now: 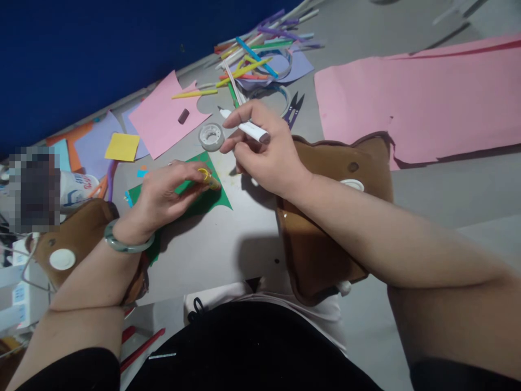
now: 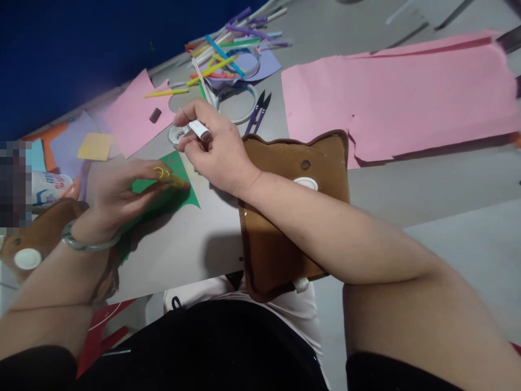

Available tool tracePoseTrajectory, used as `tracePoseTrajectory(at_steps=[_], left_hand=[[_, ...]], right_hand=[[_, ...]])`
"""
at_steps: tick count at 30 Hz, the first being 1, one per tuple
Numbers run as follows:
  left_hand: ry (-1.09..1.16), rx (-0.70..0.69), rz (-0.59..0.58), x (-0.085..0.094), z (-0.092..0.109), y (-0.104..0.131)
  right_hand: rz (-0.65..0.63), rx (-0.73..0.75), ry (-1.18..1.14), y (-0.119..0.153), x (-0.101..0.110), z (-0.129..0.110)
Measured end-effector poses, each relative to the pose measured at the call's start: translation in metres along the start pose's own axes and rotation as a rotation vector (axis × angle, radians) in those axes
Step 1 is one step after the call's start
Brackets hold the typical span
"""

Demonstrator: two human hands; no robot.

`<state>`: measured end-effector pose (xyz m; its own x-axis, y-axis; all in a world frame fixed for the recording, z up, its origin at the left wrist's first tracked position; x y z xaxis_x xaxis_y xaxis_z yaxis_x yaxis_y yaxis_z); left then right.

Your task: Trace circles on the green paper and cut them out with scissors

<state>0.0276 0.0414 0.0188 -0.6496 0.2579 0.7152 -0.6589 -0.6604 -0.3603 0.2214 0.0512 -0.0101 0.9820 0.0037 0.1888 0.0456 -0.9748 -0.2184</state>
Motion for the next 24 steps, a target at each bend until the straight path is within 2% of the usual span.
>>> tracePoseTrajectory(at_steps=[4, 7, 14, 24], left_hand=[[0.038, 0.008, -0.052, 0.000, 0.001, -0.001], [0.050, 0.016, -0.043, -0.001, -0.001, 0.001], [0.052, -0.081, 0.030, -0.003, 0.004, 0.003], [0.010, -0.101, 0.041, -0.004, 0.011, -0.001]], right_hand=[[-0.014, 0.031, 0.017, 0.001, -0.001, -0.001], [-0.007, 0.024, 0.005, 0.001, -0.001, -0.001], [-0.016, 0.017, 0.017, 0.001, -0.001, 0.000], [-0.024, -0.007, -0.070, -0.001, -0.002, 0.005]])
Point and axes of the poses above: each hand's wrist, its own y-axis away from the middle knuckle, its own x-axis out of the back of the hand, z = x × y, the point moved 7 cm from there along -y, towards the middle knuckle, and after that the axes turned 3 degrees about y, right-handed, at the moved point
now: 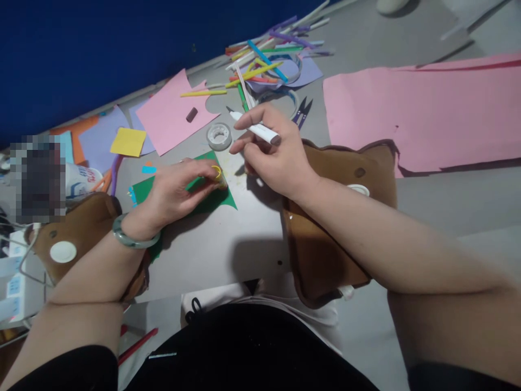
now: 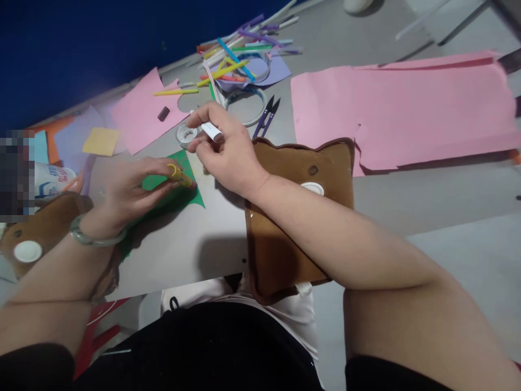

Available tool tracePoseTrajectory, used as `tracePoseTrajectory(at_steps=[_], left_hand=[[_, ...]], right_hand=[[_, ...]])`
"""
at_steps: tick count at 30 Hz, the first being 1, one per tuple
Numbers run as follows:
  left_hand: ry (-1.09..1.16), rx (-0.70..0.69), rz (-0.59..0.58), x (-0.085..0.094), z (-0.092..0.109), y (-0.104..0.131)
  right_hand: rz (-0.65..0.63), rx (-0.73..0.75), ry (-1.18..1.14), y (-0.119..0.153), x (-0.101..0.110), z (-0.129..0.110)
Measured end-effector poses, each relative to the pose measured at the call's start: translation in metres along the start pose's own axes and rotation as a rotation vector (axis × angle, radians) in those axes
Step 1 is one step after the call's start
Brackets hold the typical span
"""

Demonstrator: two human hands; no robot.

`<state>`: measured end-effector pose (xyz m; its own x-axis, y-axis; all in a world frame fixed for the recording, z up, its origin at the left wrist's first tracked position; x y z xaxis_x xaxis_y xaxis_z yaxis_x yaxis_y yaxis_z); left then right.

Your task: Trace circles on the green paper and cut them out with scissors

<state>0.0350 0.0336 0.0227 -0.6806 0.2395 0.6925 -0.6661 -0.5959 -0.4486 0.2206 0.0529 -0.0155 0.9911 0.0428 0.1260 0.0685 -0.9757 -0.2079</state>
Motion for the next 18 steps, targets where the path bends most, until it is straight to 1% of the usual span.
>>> tracePoseTrajectory(at_steps=[3, 7, 13, 18], left_hand=[[0.018, 0.002, 0.017, 0.000, -0.003, 0.001], [-0.042, -0.021, 0.066, 0.004, -0.005, 0.003], [-0.012, 0.036, 0.074, 0.009, -0.012, 0.002], [-0.036, -0.008, 0.121, 0.011, -0.014, 0.002]], right_hand=[[0.014, -0.018, -0.034, -0.001, 0.001, 0.000], [0.005, -0.042, -0.042, -0.002, 0.001, -0.001], [0.005, -0.065, -0.021, -0.001, 0.002, -0.002], [0.019, -0.044, -0.005, -0.001, 0.002, 0.001]])
Point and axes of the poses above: each hand's wrist, its own y-axis away from the middle knuckle, its own x-axis out of the back of the hand, z = x × y, the point moved 7 cm from there along -y, towards the middle knuckle, and after that the axes turned 3 degrees about y, right-handed, at the moved point
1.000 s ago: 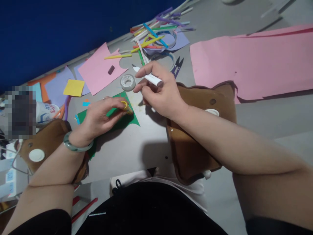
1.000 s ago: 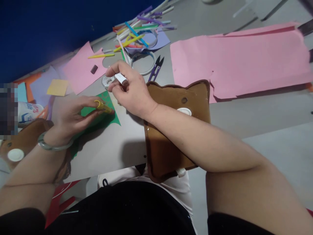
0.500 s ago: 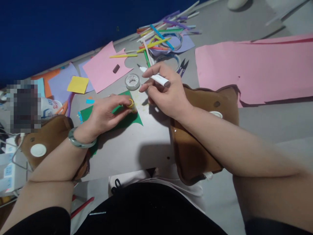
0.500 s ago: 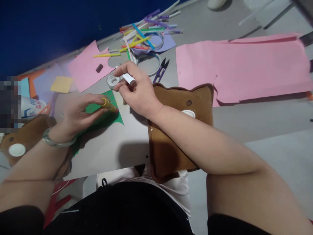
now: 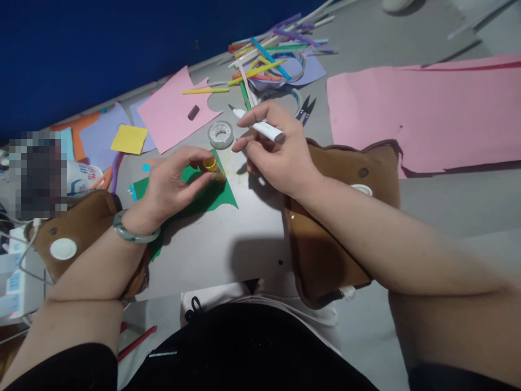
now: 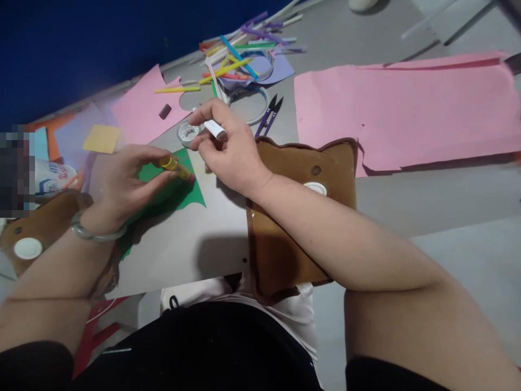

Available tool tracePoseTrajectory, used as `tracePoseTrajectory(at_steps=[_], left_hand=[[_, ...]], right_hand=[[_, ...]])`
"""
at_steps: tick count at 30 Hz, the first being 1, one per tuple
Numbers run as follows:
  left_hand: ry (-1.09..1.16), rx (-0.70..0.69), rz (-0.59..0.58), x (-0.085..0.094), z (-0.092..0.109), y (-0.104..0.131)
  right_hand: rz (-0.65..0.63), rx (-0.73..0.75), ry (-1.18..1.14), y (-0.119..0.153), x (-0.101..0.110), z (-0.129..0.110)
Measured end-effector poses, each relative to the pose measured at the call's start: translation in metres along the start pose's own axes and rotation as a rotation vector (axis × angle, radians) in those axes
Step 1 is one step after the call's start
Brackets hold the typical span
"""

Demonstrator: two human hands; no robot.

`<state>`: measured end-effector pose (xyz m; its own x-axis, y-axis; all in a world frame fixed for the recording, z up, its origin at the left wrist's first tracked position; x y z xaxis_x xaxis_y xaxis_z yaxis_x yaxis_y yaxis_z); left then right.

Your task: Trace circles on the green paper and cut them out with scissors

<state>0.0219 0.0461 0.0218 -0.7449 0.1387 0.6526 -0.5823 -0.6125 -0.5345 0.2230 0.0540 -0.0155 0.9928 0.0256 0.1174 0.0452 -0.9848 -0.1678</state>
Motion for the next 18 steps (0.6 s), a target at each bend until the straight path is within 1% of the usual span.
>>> tracePoseTrajectory(at_steps=[4, 7, 11, 18], left_hand=[[0.043, 0.010, 0.019, -0.0021, -0.0035, 0.0008], [0.063, -0.002, 0.041, -0.0033, -0.0026, 0.0013], [0.049, -0.022, 0.055, -0.0047, 0.0004, 0.0018], [0.020, -0.010, 0.055, -0.0063, -0.0021, 0.0040]], right_hand=[[0.005, 0.018, 0.004, -0.0004, 0.0000, 0.0003], [0.006, 0.011, 0.004, -0.0004, 0.0006, 0.0009], [0.005, 0.020, -0.016, -0.0006, 0.0003, -0.0003], [0.009, 0.033, -0.017, -0.0004, 0.0002, -0.0030]])
Point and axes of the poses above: each hand's wrist, its own y-axis away from the middle knuckle, its own x-axis out of the back of the hand, z = x × y, the point moved 7 cm from there along -y, towards the middle knuckle, and after that the axes turned 3 degrees about y, right-handed, at the moved point
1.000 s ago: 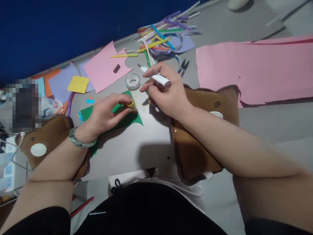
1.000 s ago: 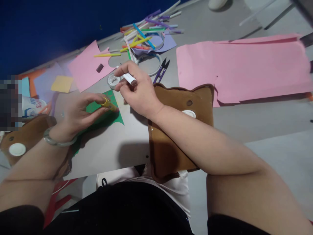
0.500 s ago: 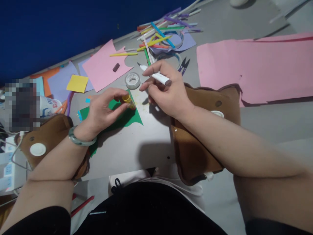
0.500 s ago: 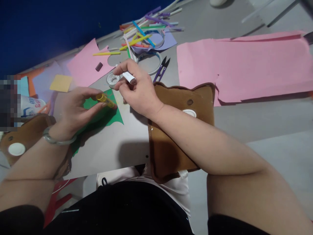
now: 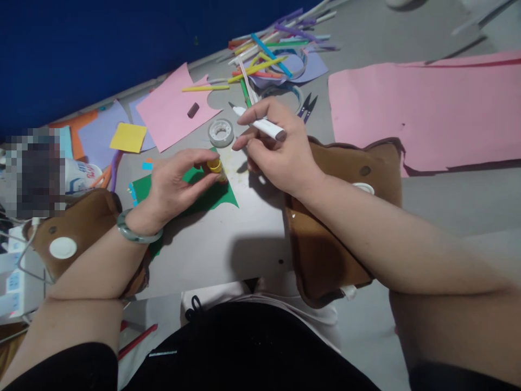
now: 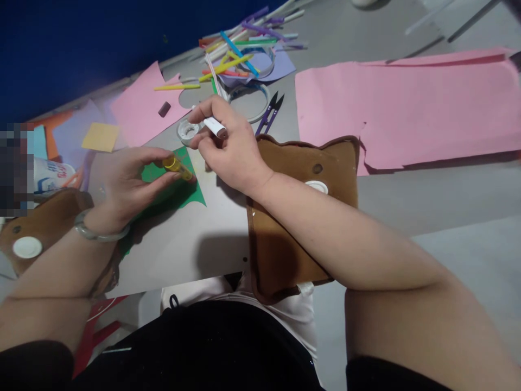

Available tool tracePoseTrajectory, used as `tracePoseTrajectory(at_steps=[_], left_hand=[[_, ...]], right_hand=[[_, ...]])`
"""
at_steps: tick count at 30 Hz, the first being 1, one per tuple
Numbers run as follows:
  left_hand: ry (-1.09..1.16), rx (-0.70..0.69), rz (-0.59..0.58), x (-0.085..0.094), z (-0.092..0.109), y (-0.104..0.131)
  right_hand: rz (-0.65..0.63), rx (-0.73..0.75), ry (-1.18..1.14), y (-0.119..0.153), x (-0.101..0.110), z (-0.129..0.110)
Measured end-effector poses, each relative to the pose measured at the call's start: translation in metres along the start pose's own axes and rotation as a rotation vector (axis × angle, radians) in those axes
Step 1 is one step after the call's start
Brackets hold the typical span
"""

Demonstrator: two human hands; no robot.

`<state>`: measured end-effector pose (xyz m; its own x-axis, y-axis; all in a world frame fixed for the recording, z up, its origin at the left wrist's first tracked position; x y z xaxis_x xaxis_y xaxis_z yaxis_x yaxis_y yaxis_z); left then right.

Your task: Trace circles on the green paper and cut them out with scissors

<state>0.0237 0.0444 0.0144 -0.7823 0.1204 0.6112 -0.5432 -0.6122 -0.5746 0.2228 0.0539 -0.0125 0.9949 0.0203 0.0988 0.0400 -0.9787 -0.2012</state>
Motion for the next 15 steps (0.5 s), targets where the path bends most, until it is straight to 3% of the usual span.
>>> tracePoseTrajectory(at_steps=[15], left_hand=[[0.046, 0.089, -0.027, -0.011, -0.007, -0.001]], right_hand=[[0.020, -0.066, -0.007, 0.000, 0.004, -0.002]])
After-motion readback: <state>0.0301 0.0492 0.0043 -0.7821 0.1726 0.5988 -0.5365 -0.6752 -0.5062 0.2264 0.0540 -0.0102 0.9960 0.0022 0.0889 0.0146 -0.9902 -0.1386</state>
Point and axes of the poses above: each hand's wrist, its own y-axis away from the middle knuckle, its own x-axis out of the back of the hand, z = x × y, the point moved 7 cm from there along -y, towards the middle knuckle, and after that the axes turned 3 degrees about y, right-handed, at the moved point
